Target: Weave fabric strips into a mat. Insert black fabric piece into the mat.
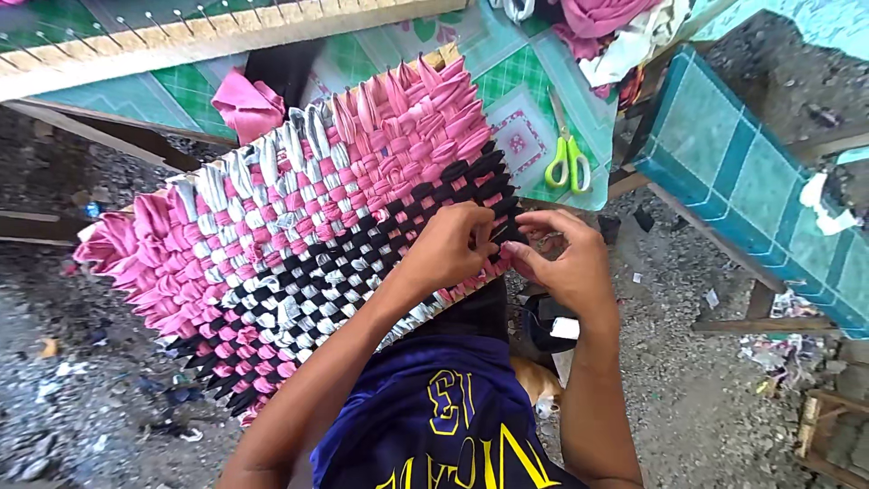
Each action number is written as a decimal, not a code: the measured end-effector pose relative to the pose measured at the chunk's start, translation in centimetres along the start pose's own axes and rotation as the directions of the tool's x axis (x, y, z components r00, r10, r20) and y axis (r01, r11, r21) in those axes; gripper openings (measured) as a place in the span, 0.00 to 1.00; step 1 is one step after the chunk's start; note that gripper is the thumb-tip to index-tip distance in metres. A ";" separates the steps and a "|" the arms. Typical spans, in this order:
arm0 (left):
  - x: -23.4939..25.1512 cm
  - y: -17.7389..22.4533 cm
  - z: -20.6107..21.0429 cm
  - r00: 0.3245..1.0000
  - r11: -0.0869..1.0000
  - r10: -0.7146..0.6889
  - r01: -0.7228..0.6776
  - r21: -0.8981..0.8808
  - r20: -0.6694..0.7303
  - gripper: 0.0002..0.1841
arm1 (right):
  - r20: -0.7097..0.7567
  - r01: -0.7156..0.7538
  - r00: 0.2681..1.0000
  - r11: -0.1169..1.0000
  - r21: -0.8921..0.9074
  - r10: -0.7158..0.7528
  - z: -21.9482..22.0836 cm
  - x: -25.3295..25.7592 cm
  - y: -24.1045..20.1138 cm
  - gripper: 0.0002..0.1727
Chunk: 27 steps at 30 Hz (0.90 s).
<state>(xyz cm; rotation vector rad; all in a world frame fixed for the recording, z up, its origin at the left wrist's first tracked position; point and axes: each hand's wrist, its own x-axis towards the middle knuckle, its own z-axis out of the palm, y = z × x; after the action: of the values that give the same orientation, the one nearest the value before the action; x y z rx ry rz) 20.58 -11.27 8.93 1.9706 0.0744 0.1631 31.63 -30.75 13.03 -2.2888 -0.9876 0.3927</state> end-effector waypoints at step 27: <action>2.9 -0.1 -1.4 0.987 0.818 -0.158 0.133 -0.559 0.003 0.10 | -0.173 0.165 0.982 0.801 0.575 -0.078 -0.9 2.4 3.7 0.03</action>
<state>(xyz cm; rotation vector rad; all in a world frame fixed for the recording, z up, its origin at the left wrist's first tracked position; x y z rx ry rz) 23.24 -9.56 9.59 1.3648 0.1852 0.1102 35.70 -31.35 11.26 -1.6529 -0.7944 0.4079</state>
